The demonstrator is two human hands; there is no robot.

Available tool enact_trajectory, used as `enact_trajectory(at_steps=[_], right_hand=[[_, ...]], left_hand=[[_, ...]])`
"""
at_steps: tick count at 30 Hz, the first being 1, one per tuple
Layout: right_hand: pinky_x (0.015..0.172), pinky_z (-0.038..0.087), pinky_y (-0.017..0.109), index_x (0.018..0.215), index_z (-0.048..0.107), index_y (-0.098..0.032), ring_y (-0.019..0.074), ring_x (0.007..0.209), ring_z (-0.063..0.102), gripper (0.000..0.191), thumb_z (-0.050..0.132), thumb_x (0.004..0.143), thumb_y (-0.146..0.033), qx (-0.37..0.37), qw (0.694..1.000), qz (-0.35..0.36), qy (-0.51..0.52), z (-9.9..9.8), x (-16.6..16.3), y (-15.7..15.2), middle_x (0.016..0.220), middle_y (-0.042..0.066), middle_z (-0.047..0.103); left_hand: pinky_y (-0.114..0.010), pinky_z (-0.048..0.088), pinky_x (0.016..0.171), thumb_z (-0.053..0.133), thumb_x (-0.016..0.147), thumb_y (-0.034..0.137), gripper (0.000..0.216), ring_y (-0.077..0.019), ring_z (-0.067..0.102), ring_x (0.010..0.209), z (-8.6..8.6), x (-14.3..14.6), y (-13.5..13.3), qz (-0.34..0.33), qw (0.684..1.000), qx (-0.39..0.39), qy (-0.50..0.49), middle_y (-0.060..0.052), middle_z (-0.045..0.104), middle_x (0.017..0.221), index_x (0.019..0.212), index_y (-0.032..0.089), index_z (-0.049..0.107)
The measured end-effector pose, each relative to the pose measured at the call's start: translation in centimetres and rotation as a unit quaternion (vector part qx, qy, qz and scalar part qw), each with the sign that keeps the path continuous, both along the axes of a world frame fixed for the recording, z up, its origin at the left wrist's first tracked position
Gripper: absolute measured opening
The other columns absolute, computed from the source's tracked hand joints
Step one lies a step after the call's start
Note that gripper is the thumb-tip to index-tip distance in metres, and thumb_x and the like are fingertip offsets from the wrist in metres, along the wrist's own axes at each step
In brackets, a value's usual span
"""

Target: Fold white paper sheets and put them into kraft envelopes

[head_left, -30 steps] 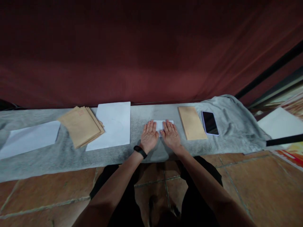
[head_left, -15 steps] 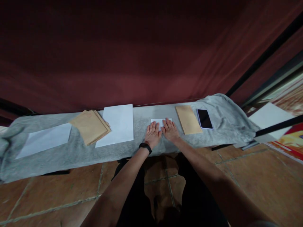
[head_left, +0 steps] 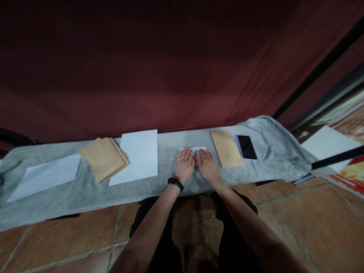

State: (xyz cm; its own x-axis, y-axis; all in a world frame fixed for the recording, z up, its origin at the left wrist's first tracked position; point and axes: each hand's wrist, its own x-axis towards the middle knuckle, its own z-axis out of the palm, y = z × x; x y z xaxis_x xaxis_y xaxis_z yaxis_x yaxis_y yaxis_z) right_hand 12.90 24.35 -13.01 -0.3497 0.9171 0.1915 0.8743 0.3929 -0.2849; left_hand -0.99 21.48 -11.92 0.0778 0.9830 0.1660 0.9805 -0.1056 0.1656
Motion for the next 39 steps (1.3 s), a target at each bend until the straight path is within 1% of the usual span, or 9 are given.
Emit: enact_trajectory(at_steps=[3,7,12,20,24,27,32,39], right_hand=[[0.124,0.028,0.045,0.151,0.049,-0.007,0.025,0.15,0.04,0.055,0.023,0.11,-0.033,-0.008,0.999,0.033,0.008,-0.1,-1.2,0.2,0.157,0.016,0.048],[0.125,0.027,0.045,0.154,0.046,-0.009,0.025,0.152,0.036,0.057,0.023,0.11,-0.037,-0.012,0.999,0.034,0.006,-0.7,-1.8,0.6,0.16,0.015,0.043],[0.124,0.027,0.049,0.155,0.044,-0.007,0.0278,0.153,0.034,0.059,0.023,0.11,-0.039,0.0,1.0,0.03,-0.001,-1.2,-1.0,1.3,0.162,0.018,0.039],[0.124,0.026,0.051,0.157,0.04,-0.007,0.0307,0.153,0.034,0.06,0.03,0.109,-0.041,0.035,0.999,0.023,-0.004,-1.7,-0.3,1.3,0.164,0.018,0.036],[0.123,0.027,0.052,0.157,0.037,-0.005,0.0313,0.152,0.035,0.062,0.029,0.109,-0.042,0.043,0.999,0.018,-0.008,-1.8,0.3,1.4,0.163,0.019,0.037],[0.123,0.026,0.051,0.157,0.036,-0.002,0.032,0.152,0.036,0.064,0.028,0.109,-0.044,0.046,0.999,0.016,-0.015,-1.9,1.0,1.5,0.163,0.021,0.036],[0.122,0.029,0.053,0.158,0.035,-0.002,0.0331,0.151,0.035,0.066,0.029,0.108,-0.044,0.052,0.999,0.013,-0.008,-2.0,2.1,1.6,0.163,0.023,0.036],[0.12,0.033,0.053,0.156,0.038,0.0,0.0342,0.149,0.039,0.063,0.031,0.107,-0.04,0.057,0.998,-0.008,-0.003,-1.7,2.6,1.7,0.16,0.025,0.041]], left_hand=[[-0.046,0.022,0.128,0.03,0.102,0.021,0.057,-0.0232,0.025,0.157,-0.5,0.3,1.0,-0.02,0.999,-0.027,0.015,-0.012,0.035,0.166,0.157,0.01,0.038],[-0.048,0.021,0.128,0.03,0.102,0.02,0.058,-0.0248,0.024,0.157,-1.1,0.3,1.6,-0.007,0.999,-0.032,0.015,-0.013,0.032,0.167,0.159,0.01,0.035],[-0.048,0.021,0.128,0.028,0.104,0.024,0.057,-0.0247,0.024,0.157,-1.3,0.0,1.9,0.023,0.999,-0.028,0.006,-0.014,0.032,0.167,0.158,0.009,0.035],[-0.049,0.022,0.128,0.029,0.105,0.035,0.061,-0.0255,0.022,0.158,-1.5,-1.5,1.2,0.049,0.999,-0.021,-0.008,-0.015,0.032,0.167,0.16,0.008,0.031],[-0.049,0.023,0.128,0.028,0.106,0.039,0.063,-0.0259,0.023,0.158,-1.4,-2.4,0.8,0.059,0.998,-0.019,-0.003,-0.016,0.032,0.166,0.16,0.008,0.03],[-0.049,0.022,0.128,0.027,0.106,0.039,0.063,-0.0258,0.023,0.158,-1.3,-2.8,0.5,0.067,0.998,-0.022,0.003,-0.015,0.033,0.166,0.16,0.007,0.03],[-0.05,0.021,0.128,0.027,0.106,0.038,0.063,-0.0267,0.023,0.158,-1.3,-3.0,0.4,0.079,0.997,-0.026,0.003,-0.016,0.031,0.167,0.16,0.007,0.03],[-0.05,0.02,0.128,0.029,0.106,0.037,0.062,-0.0281,0.023,0.157,-0.8,-2.6,0.0,0.104,0.994,-0.018,-0.004,-0.017,0.03,0.167,0.159,0.006,0.032]])
